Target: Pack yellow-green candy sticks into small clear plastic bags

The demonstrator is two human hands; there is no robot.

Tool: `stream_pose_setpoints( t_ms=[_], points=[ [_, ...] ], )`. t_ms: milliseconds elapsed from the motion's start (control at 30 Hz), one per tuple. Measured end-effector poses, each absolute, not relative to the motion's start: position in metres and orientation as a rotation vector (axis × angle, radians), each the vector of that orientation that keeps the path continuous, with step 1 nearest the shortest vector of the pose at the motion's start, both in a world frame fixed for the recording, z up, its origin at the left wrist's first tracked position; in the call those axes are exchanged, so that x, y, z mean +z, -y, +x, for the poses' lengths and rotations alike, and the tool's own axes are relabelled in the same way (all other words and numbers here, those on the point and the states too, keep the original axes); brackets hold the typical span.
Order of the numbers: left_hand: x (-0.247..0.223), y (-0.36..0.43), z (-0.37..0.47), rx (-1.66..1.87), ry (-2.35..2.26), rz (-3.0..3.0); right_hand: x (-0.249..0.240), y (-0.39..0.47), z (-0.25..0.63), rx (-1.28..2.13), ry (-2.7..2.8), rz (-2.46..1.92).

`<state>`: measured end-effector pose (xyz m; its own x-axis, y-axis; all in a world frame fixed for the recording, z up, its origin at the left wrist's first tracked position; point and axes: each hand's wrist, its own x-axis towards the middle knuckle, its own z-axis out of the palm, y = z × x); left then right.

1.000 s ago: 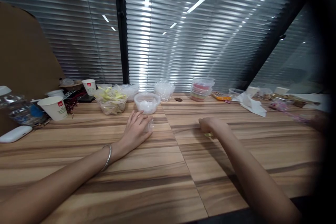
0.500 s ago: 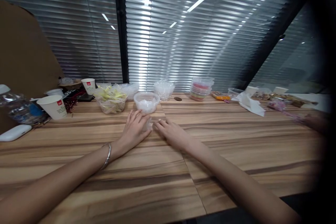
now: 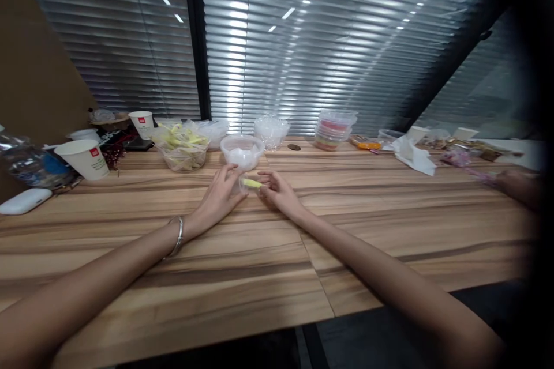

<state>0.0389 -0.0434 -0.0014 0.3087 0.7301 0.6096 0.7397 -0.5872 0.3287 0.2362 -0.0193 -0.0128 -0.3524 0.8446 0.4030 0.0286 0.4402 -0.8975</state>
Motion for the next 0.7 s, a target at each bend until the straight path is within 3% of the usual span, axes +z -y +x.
stream_pose_setpoints(
  t_ms=[100, 700],
  points=[
    [-0.0011, 0.0440, 0.0390, -1.224, 1.430, -2.548, -0.0126, 0.0161, 0.2365, 1.160, 1.556, -0.728],
    [0.0065, 0.0468, 0.0426, -1.290, 1.385, -2.543, -0.0064, 0.0162, 0.2386, 0.973, 1.406, -0.720]
  ],
)
